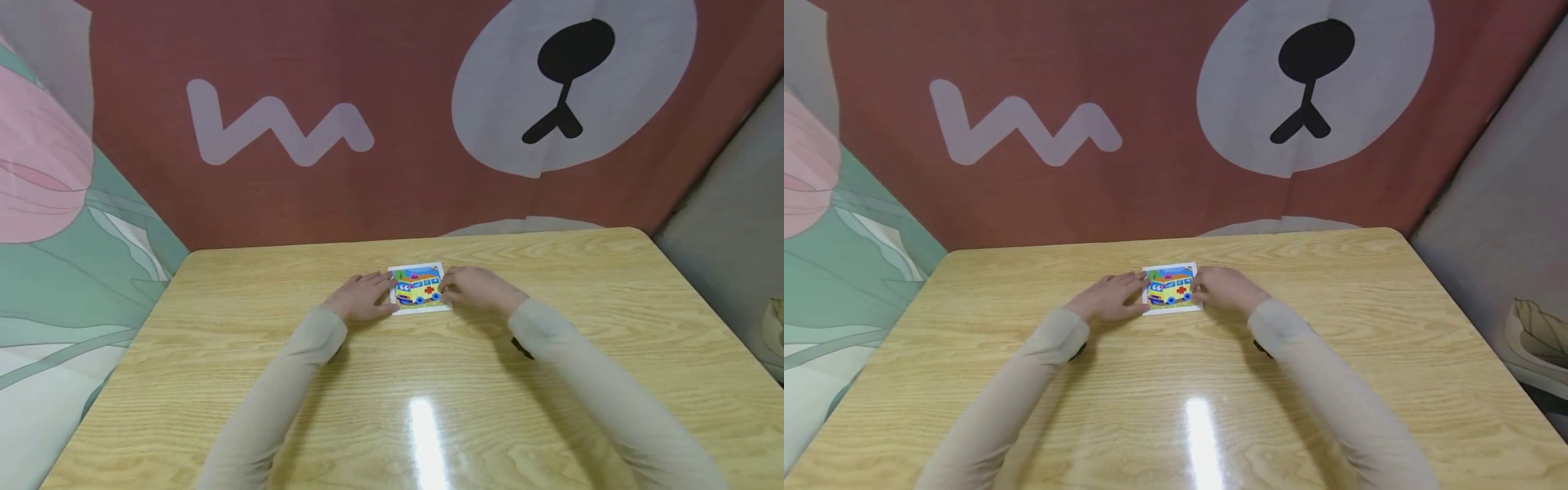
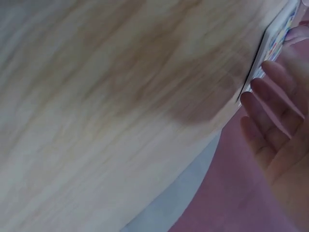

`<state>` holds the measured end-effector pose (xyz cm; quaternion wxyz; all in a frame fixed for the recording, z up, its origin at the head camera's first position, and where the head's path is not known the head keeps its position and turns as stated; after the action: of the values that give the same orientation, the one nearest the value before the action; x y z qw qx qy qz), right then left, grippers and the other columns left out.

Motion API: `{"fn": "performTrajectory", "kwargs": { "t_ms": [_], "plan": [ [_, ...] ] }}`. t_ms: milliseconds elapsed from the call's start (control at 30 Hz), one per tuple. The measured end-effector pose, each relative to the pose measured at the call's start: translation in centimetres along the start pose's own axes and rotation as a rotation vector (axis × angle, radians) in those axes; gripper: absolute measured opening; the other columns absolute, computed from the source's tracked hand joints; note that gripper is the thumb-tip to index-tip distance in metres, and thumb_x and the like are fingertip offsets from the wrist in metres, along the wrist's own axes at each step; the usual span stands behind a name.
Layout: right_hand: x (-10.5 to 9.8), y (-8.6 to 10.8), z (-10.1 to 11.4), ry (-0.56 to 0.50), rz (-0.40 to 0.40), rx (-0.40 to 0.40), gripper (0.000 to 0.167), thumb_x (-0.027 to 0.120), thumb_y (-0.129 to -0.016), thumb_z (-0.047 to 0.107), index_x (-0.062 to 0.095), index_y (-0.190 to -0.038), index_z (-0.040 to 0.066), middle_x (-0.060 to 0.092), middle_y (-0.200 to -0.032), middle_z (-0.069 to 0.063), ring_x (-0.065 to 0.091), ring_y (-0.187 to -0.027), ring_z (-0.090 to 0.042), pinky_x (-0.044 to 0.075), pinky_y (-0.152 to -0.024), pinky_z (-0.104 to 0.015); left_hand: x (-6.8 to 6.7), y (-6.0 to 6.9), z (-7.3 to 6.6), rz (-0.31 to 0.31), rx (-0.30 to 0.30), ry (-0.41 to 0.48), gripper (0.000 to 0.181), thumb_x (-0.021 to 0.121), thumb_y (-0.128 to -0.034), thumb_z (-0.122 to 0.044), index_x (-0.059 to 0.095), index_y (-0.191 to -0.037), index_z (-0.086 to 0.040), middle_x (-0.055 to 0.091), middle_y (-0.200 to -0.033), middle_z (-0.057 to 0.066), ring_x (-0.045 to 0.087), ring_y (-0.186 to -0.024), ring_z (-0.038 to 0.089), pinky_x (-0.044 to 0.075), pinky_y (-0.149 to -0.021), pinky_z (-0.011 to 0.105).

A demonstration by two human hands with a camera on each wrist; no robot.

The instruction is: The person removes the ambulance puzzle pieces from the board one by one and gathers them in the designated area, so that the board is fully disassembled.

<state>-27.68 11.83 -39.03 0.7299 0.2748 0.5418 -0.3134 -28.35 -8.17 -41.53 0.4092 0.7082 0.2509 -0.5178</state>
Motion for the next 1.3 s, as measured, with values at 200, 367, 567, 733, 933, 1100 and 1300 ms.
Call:
{"fn": "performTrajectory", "kwargs": {
  "t_ms": [200,367,567,733,933,1100,1300],
  "plan": [
    [0.1,-0.7,0.1,-0.052,-0.013,0.058,0.025,0.063,-0.092,0.018,0.068,-0.112,0.004,0.066,-0.110,-0.011,0.064,-0.098,-0.023,0.054,-0.088,-0.039,0.1,0.2,-0.7,-0.020,0.037,-0.026,0.070,0.040,-0.0951,-0.060,0.027,-0.152,-0.022,0.022,-0.160,0.000,0.021,-0.149,0.025,0.018,-0.121,0.048],
    [0.5,-1.1,0.3,-0.026,0.055,0.107,0.049,0.065,-0.091,0.026,0.055,-0.132,0.002,0.052,-0.137,-0.019,0.051,-0.126,-0.035,0.044,-0.105,-0.047,0.0,0.3,-1.4,-0.015,0.061,-0.023,0.071,0.043,-0.0931,-0.061,0.032,-0.150,-0.022,0.026,-0.159,0.000,0.023,-0.148,0.024,0.018,-0.121,0.048],
    [0.9,-0.9,0.2,-0.045,0.096,0.104,0.054,0.064,-0.092,0.027,0.050,-0.137,-0.001,0.047,-0.142,-0.022,0.045,-0.132,-0.039,0.039,-0.110,-0.050,0.0,0.4,-1.5,-0.037,0.070,0.010,0.080,0.049,-0.0893,-0.064,0.028,-0.152,-0.019,0.027,-0.159,0.001,0.023,-0.148,0.024,0.019,-0.121,0.047],
    [1.2,-0.5,0.1,-0.078,0.087,0.083,0.051,0.061,-0.094,0.024,0.049,-0.137,-0.001,0.046,-0.143,-0.022,0.043,-0.132,-0.040,0.038,-0.110,-0.051,0.4,0.5,-1.3,-0.006,0.033,0.038,0.090,0.048,-0.0876,-0.067,0.015,-0.155,-0.016,0.015,-0.162,0.001,0.016,-0.150,0.024,0.016,-0.121,0.049],
    [1.3,-0.1,0.0,-0.087,0.088,0.077,0.052,0.059,-0.096,0.024,0.047,-0.139,-0.001,0.043,-0.145,-0.022,0.040,-0.135,-0.041,0.036,-0.110,-0.052,0.7,0.5,-1.2,0.028,0.009,0.054,0.093,0.043,-0.0866,-0.072,0.012,-0.155,-0.018,0.007,-0.163,-0.002,0.011,-0.151,0.021,0.014,-0.122,0.048],
    [1.0,0.1,0.3,-0.086,0.092,0.059,0.051,0.060,-0.095,0.025,0.049,-0.138,0.000,0.045,-0.144,-0.022,0.043,-0.133,-0.040,0.038,-0.109,-0.052,0.6,0.6,-1.2,0.030,0.005,0.077,0.089,0.045,-0.0866,-0.071,0.019,-0.154,-0.019,0.007,-0.163,0.000,0.011,-0.151,0.022,0.014,-0.122,0.049],
    [0.8,0.2,0.7,-0.093,0.117,0.062,0.052,0.064,-0.092,0.026,0.052,-0.135,0.000,0.048,-0.141,-0.020,0.045,-0.130,-0.039,0.039,-0.109,-0.051,0.8,0.8,-1.2,0.034,-0.003,0.084,0.089,0.048,-0.0859,-0.069,0.019,-0.154,-0.020,0.011,-0.163,-0.001,0.015,-0.150,0.020,0.015,-0.122,0.048]
  ]
}}
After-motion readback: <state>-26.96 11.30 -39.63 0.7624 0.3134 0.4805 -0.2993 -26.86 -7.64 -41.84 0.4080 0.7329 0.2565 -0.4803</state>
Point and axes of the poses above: each hand's wrist, its own y-axis away from the middle knuckle, its own x-axis out of the palm, z = x × y, the point moved 5 cm from there along -y, towards the middle knuckle
